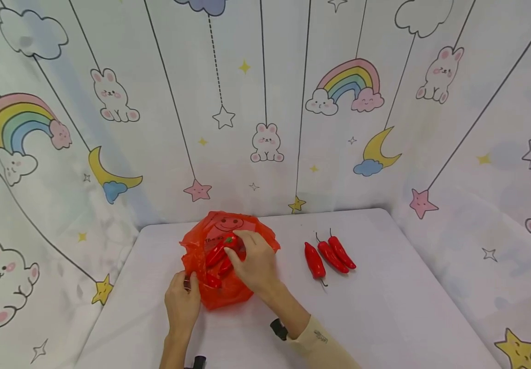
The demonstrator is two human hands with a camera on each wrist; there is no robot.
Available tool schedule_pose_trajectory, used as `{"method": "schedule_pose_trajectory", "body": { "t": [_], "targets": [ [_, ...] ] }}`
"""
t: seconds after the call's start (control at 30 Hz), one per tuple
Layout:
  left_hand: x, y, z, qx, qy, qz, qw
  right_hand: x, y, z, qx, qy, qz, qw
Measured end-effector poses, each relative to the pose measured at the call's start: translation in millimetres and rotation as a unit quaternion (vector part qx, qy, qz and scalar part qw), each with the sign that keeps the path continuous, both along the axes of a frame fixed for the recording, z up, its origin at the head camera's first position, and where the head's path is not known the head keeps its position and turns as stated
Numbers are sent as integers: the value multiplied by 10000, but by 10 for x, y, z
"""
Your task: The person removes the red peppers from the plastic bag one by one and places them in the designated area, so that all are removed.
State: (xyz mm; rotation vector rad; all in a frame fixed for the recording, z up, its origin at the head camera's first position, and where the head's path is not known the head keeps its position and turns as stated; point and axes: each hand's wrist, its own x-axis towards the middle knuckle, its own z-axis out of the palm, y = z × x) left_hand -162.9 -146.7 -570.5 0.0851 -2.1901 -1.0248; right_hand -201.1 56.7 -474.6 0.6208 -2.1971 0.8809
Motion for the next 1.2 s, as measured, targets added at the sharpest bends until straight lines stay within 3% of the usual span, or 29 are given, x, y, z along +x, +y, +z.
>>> {"method": "schedule_pose_trajectory", "body": {
  "t": [0.47,0.73,0.93,1.2],
  "targets": [
    [4,11,-7,19,-71,70,9999,-2,183,97,-360,357,-309,9982],
    [5,14,-1,17,5,25,10000,-33,350,131,-688,428,-634,9947],
    [12,16,-5,26,-133,36,9999,-49,473,159,-954,437,-899,9904],
    [6,19,-13,40,-231,63,9997,-71,655,165,-1256,419,-968,9865]
  ]
}}
